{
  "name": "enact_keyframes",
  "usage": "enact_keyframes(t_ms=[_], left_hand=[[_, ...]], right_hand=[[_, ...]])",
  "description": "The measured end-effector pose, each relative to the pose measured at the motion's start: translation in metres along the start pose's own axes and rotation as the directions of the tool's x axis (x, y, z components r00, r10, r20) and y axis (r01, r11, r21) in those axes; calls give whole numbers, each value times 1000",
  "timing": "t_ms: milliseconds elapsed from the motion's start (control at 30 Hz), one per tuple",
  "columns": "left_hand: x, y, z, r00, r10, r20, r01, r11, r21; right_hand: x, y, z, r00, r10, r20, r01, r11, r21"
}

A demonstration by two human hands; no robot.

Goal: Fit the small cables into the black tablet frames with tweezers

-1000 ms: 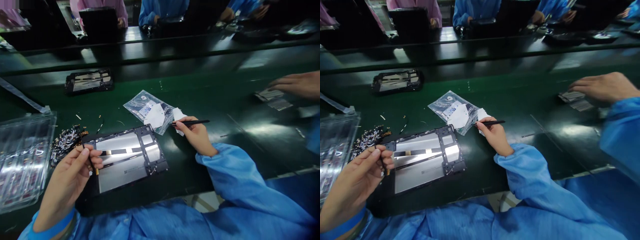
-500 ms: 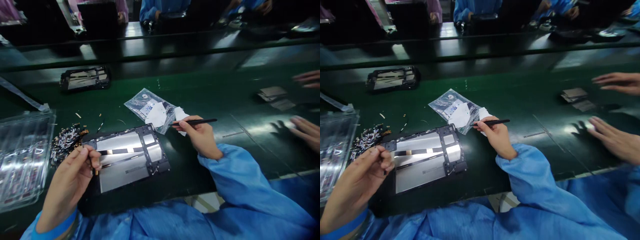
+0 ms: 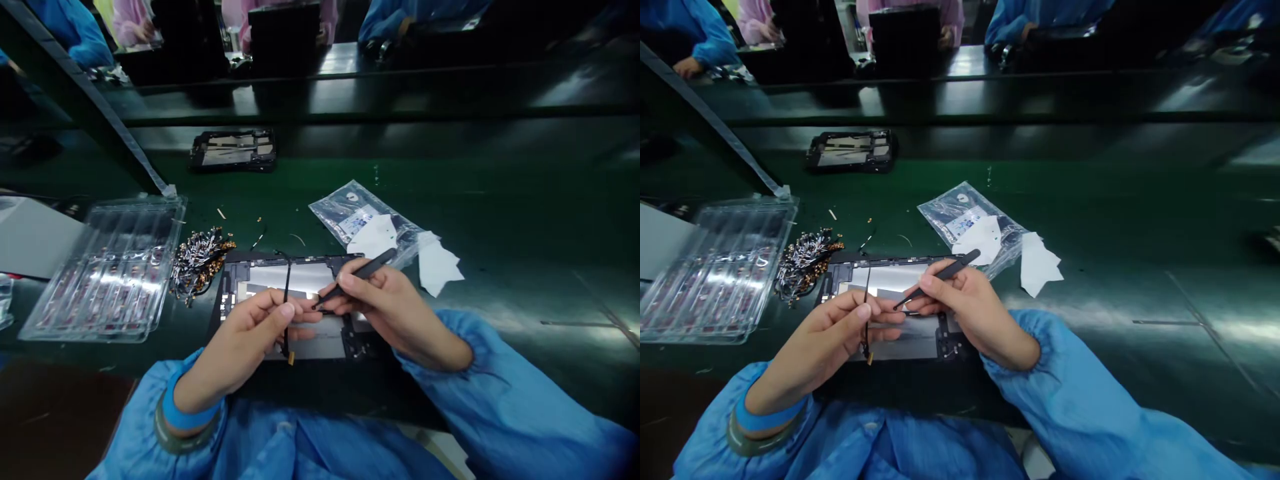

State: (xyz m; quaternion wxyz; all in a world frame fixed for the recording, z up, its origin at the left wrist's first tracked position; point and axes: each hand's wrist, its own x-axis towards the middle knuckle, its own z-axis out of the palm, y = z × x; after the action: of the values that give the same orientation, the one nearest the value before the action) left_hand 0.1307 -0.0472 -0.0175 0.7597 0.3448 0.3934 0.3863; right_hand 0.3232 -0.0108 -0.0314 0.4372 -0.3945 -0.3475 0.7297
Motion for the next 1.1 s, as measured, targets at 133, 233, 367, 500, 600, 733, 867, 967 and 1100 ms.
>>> enact_keyframes(t_ms=[133, 233, 367, 500, 600, 733, 867, 967, 1100], left_hand=[[0, 1, 0, 999, -30, -20, 29, 998, -57], [0, 0, -1, 999, -37, -25, 36, 998, -51], [1, -3, -5, 999, -19, -46, 19, 1000, 12], [1, -7, -10, 995, 8, -97, 1, 996, 91], [0, -9, -13, 995, 19, -101, -7, 993, 116], [0, -10, -14, 995, 19, -95, -5, 989, 145], [1, -11, -14, 993, 13, -114, 9, 982, 186], [1, -12, -13, 993, 9, -118, 15, 979, 204], [1, -10, -11, 992, 16, -129, 15, 971, 237]], right_hand=[[3, 2, 0, 990, 136, -28, -134, 988, 70], [2, 3, 1, 984, 174, -26, -172, 982, 83], [4, -4, 1, 984, 176, -20, -175, 983, 48], [19, -11, 0, 991, -35, -130, 18, 992, -126], [38, -7, -1, 964, -211, -163, 149, 933, -329], [58, 6, -2, 954, -280, -108, 181, 824, -537], [62, 13, -2, 949, -299, -104, 182, 785, -592], [61, 15, -2, 945, -314, -95, 185, 749, -637], [60, 14, -1, 921, -379, -94, 226, 714, -663]])
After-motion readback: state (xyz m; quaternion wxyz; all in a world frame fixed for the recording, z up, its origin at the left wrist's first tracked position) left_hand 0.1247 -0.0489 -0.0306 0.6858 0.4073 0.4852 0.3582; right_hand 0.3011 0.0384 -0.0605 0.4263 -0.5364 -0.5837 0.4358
